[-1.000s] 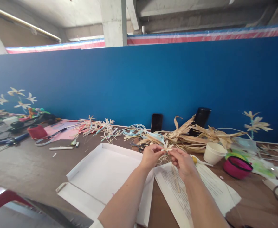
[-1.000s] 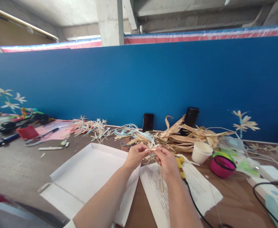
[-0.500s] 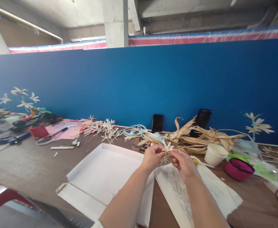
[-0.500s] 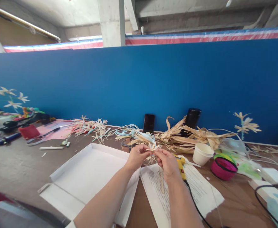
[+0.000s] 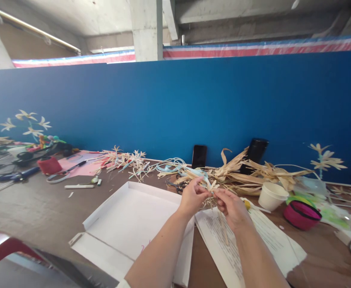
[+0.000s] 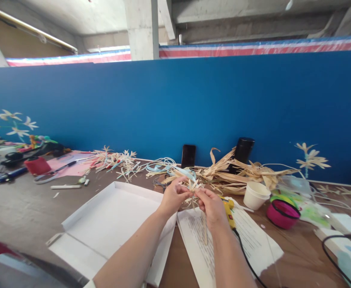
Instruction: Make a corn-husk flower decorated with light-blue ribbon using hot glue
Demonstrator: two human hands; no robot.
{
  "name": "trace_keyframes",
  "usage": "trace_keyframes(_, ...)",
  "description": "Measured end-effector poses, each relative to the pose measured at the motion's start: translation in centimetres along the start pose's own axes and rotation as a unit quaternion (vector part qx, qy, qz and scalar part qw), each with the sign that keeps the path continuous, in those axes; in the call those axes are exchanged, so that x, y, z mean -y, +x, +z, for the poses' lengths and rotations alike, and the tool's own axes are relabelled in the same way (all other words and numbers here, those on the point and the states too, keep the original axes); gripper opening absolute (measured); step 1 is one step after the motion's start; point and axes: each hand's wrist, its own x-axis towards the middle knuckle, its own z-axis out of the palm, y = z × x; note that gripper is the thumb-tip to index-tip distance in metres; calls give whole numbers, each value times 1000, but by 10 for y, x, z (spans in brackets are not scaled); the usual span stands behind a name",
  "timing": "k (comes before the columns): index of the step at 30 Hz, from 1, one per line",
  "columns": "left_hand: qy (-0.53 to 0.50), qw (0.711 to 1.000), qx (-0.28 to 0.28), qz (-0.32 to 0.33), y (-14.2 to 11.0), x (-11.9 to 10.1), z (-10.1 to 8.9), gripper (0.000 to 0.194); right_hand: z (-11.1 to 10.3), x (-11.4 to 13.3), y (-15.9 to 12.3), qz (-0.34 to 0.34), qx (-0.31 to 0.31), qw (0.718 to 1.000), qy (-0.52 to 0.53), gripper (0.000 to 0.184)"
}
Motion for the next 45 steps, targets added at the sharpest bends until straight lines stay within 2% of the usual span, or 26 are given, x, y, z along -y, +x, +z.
trace_keyframes(2,5,1000,3,-6,0,1,0,54,0,0,0,-4,-5,1000,-2,24)
trace_keyframes(5,9,1000,25,-3,-1,-3,0,31,1,0,1,-7,-11,1000,-5,24)
trace_keyframes(8,17,999,28,-3,-4,-9,0,23,0,-1,1,-7,-17,1000,-6,24)
trace_keyframes(15,35,999,21,-23,-3,-9,0,26,-1,-2,2,-5,-20,1000,2,21)
trace_keyframes(20,33,999,37,-20,-3,-8,0,27,-2,-3,3,1,-19,1000,15,21)
trace_keyframes(32,20,999,7,-38,0,-1,-1,23,0,-1,2,1,-6,1000,6,22)
trace_keyframes(45,0,999,10,-45,2,4,-1,35,1,-3,2,-13,-22,1000,-10,19)
